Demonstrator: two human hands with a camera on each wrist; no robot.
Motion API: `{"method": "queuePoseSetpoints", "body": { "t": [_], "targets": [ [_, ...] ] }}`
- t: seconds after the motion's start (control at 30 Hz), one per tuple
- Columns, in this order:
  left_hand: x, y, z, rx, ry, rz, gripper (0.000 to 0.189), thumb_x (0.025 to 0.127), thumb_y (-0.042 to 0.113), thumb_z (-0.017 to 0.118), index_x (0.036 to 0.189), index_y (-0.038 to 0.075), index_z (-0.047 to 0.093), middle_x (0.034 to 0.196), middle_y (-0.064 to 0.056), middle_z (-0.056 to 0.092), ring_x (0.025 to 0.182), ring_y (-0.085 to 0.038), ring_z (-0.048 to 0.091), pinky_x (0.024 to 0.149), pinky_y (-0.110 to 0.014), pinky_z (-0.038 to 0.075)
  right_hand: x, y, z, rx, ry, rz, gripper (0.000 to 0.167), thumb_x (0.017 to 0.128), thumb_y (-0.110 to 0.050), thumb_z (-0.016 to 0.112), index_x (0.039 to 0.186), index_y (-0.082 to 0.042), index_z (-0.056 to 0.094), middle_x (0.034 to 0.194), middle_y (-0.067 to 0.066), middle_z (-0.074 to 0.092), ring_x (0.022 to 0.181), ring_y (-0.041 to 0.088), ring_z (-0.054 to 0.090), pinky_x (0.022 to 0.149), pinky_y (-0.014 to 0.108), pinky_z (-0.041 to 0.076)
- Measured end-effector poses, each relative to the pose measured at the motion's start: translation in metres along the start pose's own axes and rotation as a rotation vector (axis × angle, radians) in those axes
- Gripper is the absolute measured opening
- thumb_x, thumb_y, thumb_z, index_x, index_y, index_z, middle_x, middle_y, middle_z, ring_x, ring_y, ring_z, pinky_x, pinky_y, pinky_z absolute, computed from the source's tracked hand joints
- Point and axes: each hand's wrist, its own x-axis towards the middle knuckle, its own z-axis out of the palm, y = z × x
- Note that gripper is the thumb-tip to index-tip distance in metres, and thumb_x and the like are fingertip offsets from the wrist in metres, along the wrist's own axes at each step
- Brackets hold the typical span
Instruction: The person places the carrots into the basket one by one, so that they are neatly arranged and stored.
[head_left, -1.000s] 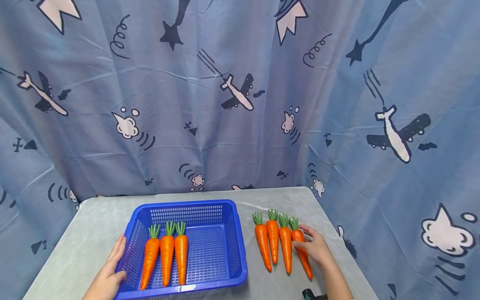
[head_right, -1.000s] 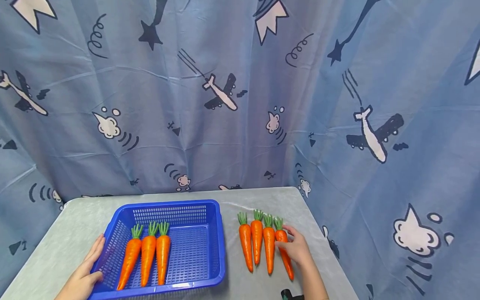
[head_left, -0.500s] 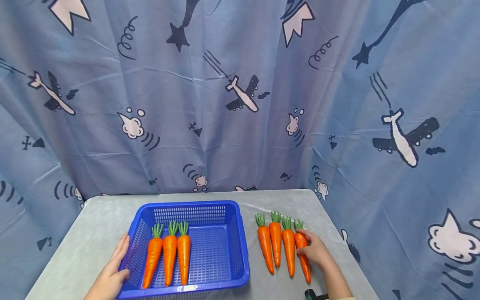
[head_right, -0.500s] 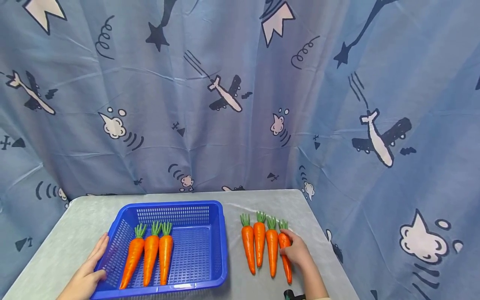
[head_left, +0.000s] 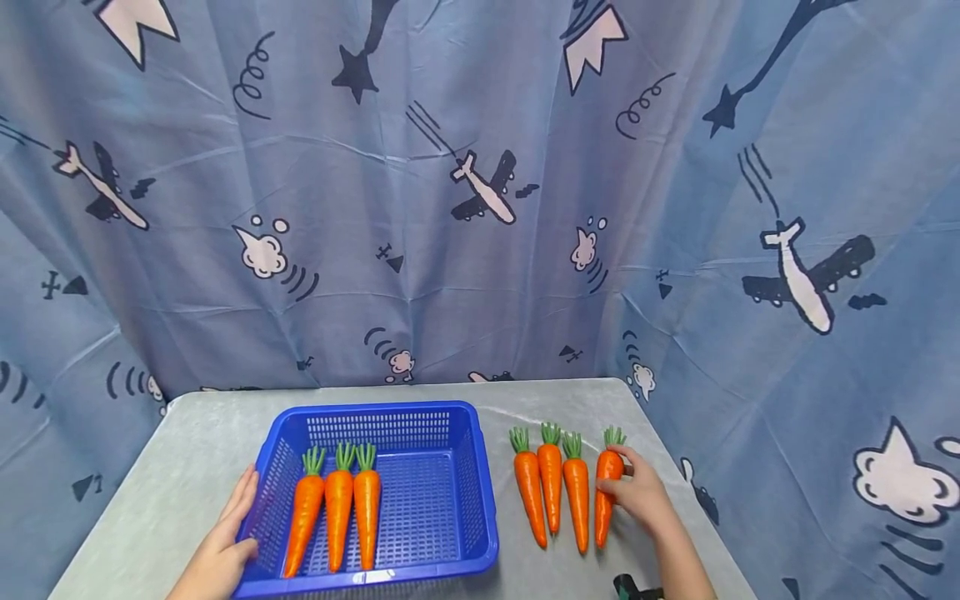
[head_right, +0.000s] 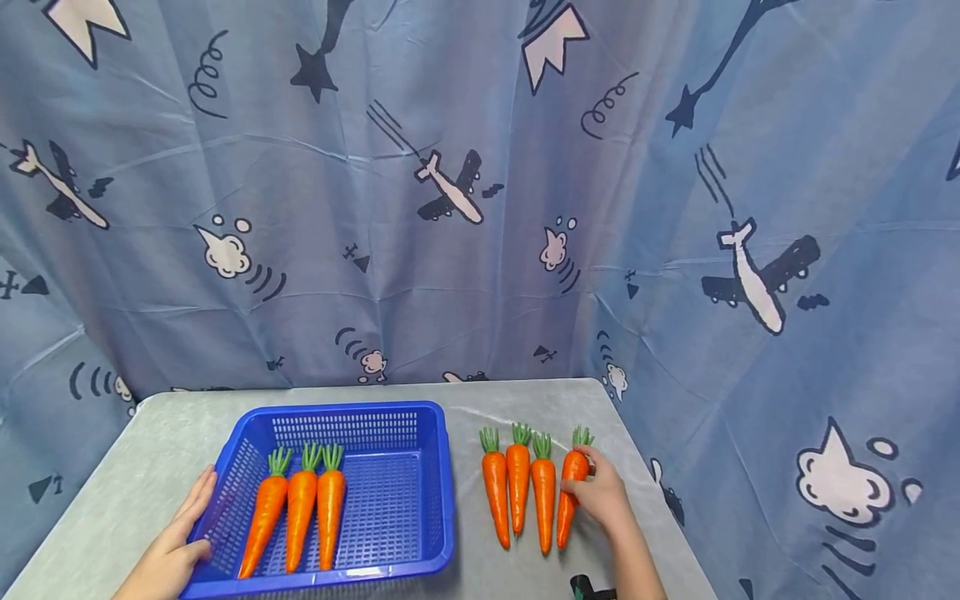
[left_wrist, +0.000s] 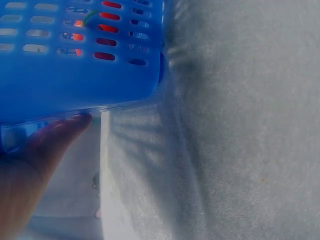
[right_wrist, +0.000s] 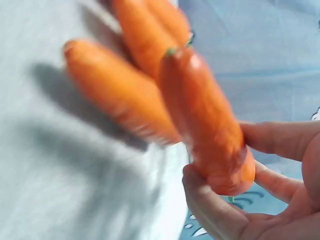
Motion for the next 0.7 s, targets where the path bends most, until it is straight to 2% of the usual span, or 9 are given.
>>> {"method": "queuePoseSetpoints", "body": {
  "t": [0.2, 0.27, 0.33, 0.5, 0.57, 0.7],
  "targets": [
    [0.000, 0.001, -0.001, -0.002, -0.003, 0.008, 0.094, 0.073, -0.017, 0.047, 0.157, -0.010, 0.008, 0.165, -0.031, -0.003, 0.130, 0.030, -0.006, 0.096, 0.007, 0.000, -0.006, -0.027, 0.000, 0.039, 0.000, -0.044, 0.068, 0.088, -0.017, 0.074, 0.148, -0.009, 0.044, 0.140, 0.034, 0.049, 0.114, 0.041, 0.060, 0.079, 0.038, 0.061],
    [0.000, 0.001, -0.001, -0.001, -0.007, -0.006, 0.094, 0.073, -0.016, 0.047, 0.157, -0.009, 0.007, 0.165, -0.031, -0.003, 0.133, 0.028, -0.008, 0.096, 0.007, -0.001, -0.007, -0.035, 0.002, 0.060, -0.007, -0.070, 0.068, 0.088, -0.019, 0.075, 0.148, -0.011, 0.045, 0.141, 0.032, 0.049, 0.115, 0.041, 0.060, 0.080, 0.039, 0.061],
    [0.000, 0.001, -0.001, -0.005, -0.016, -0.033, 0.094, 0.074, -0.016, 0.047, 0.158, -0.008, 0.006, 0.166, -0.030, -0.004, 0.140, 0.018, -0.013, 0.095, 0.008, -0.001, -0.008, -0.043, 0.004, 0.083, -0.013, -0.093, 0.068, 0.088, -0.021, 0.076, 0.148, -0.013, 0.045, 0.142, 0.030, 0.049, 0.115, 0.039, 0.061, 0.082, 0.039, 0.060],
    [0.001, 0.003, -0.003, -0.030, -0.039, -0.097, 0.094, 0.075, -0.015, 0.046, 0.158, -0.006, 0.003, 0.167, -0.027, -0.007, 0.152, -0.021, -0.018, 0.093, 0.008, -0.002, -0.011, -0.064, 0.012, 0.153, -0.049, -0.154, 0.069, 0.088, -0.022, 0.077, 0.149, -0.016, 0.046, 0.144, 0.026, 0.050, 0.111, 0.032, 0.064, 0.085, 0.038, 0.060],
    [0.002, 0.004, -0.004, -0.039, -0.048, -0.110, 0.094, 0.076, -0.015, 0.046, 0.158, -0.006, 0.002, 0.167, -0.027, -0.008, 0.152, -0.030, -0.018, 0.093, 0.007, -0.003, -0.012, -0.072, 0.017, 0.174, -0.064, -0.174, 0.069, 0.087, -0.022, 0.078, 0.149, -0.017, 0.047, 0.144, 0.025, 0.049, 0.109, 0.030, 0.065, 0.085, 0.037, 0.059],
    [0.002, 0.005, -0.004, -0.047, -0.051, -0.133, 0.096, 0.076, -0.015, 0.047, 0.159, -0.003, 0.001, 0.167, -0.024, -0.010, 0.151, -0.040, -0.017, 0.092, 0.007, -0.003, -0.013, -0.089, 0.030, 0.196, -0.081, -0.197, 0.069, 0.085, -0.024, 0.080, 0.147, -0.021, 0.050, 0.143, 0.022, 0.051, 0.105, 0.028, 0.066, 0.082, 0.036, 0.059]
  ]
}}
